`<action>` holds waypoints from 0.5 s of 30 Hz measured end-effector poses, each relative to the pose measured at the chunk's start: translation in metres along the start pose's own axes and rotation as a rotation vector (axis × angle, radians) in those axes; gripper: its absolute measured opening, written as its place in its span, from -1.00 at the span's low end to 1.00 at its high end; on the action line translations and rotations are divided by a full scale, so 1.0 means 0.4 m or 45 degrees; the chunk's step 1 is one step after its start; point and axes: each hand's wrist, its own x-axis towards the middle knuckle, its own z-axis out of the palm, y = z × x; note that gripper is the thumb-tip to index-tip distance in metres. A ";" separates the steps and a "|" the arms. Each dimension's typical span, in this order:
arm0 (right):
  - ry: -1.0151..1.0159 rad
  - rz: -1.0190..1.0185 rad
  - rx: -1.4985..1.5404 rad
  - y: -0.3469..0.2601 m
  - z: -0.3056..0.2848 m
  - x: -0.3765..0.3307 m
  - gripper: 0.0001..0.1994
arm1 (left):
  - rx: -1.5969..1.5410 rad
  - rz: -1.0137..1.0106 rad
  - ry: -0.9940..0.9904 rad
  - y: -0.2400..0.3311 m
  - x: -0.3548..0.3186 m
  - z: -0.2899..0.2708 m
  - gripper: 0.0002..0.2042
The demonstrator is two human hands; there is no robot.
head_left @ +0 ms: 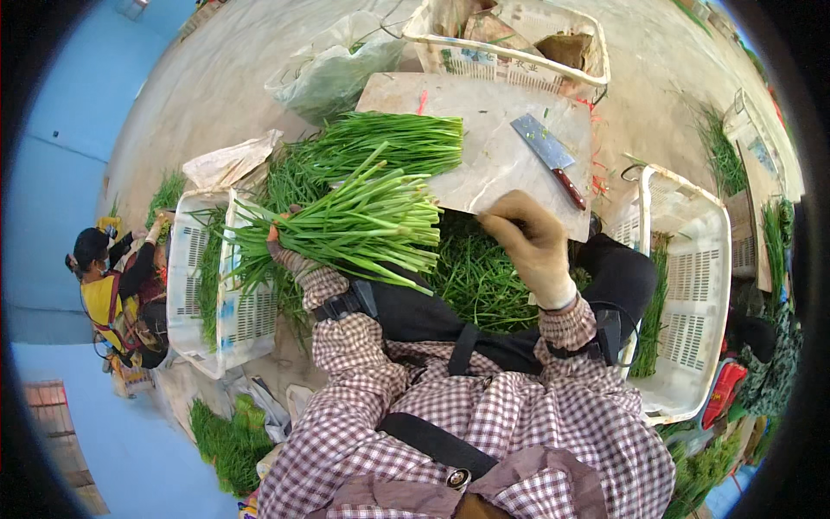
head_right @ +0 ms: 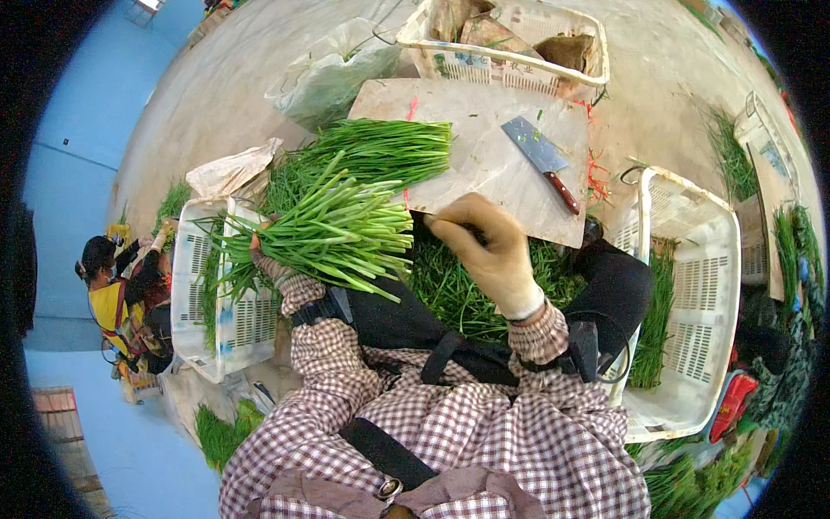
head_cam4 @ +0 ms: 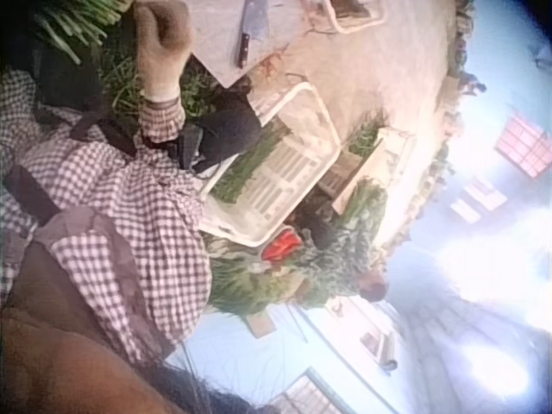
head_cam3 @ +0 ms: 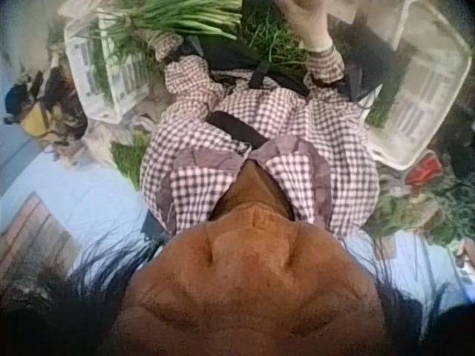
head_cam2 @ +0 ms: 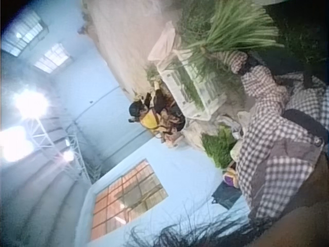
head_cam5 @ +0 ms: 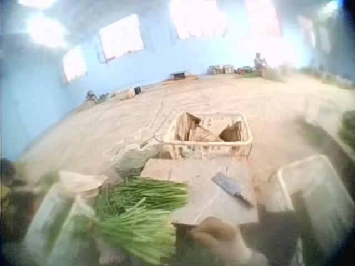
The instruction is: The recorder is sorting, cleaning, bundling with rubber bands, and trimming green onions or chives.
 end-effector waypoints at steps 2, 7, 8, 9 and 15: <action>-0.087 0.171 0.092 0.010 0.039 0.007 -0.81 | -0.018 -0.054 -0.039 -0.020 -0.009 0.021 -0.72; -0.282 0.715 0.428 0.004 0.095 0.021 -0.75 | -0.029 -0.096 -0.103 -0.030 -0.019 0.072 -0.76; -0.281 0.718 0.398 -0.003 0.096 0.027 -0.81 | -0.020 -0.033 -0.070 -0.041 -0.020 0.074 -0.77; -0.272 0.720 0.404 0.004 0.100 0.028 -0.81 | -0.013 -0.042 -0.072 -0.040 -0.015 0.068 -0.77; -0.168 0.793 0.943 0.045 0.100 0.006 -0.84 | -0.112 -0.192 -0.361 -0.027 0.003 0.042 -0.73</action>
